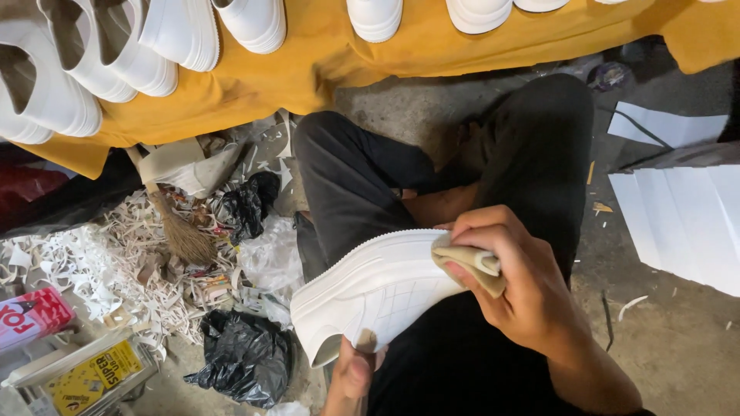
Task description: A person is cleaning a white slip-on shoe using a small cleaning pad in a workshop, rotating the shoe to reach all sides.
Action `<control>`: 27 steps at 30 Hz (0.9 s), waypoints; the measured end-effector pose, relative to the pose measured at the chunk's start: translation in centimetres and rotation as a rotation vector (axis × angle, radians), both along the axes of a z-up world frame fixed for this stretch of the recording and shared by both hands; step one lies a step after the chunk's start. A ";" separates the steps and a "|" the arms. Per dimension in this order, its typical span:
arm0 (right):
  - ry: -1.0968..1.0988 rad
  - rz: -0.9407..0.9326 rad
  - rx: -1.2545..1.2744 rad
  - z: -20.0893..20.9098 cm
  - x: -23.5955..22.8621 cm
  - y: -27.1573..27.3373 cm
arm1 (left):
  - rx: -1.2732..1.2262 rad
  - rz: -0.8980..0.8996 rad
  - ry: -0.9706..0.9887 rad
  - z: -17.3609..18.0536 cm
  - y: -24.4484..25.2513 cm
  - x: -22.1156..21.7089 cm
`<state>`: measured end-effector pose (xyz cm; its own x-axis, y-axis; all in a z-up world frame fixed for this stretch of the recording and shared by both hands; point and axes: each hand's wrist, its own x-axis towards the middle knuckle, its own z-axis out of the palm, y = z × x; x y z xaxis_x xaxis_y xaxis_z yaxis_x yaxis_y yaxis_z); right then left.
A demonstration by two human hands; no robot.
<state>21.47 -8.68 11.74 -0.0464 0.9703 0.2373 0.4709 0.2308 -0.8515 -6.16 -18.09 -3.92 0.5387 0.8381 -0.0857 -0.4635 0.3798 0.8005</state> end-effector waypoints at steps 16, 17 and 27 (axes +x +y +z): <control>0.147 -0.182 0.393 -2.4 -3.2 -1.2 | 0.055 0.086 -0.499 2.9 4.1 2.3; 0.137 -0.185 0.375 -2.4 -3.2 -1.1 | 0.055 0.071 -0.483 2.9 4.1 2.3; 0.389 -0.228 0.371 -3.8 -3.2 -0.8 | -0.011 0.181 -0.539 1.4 2.8 3.3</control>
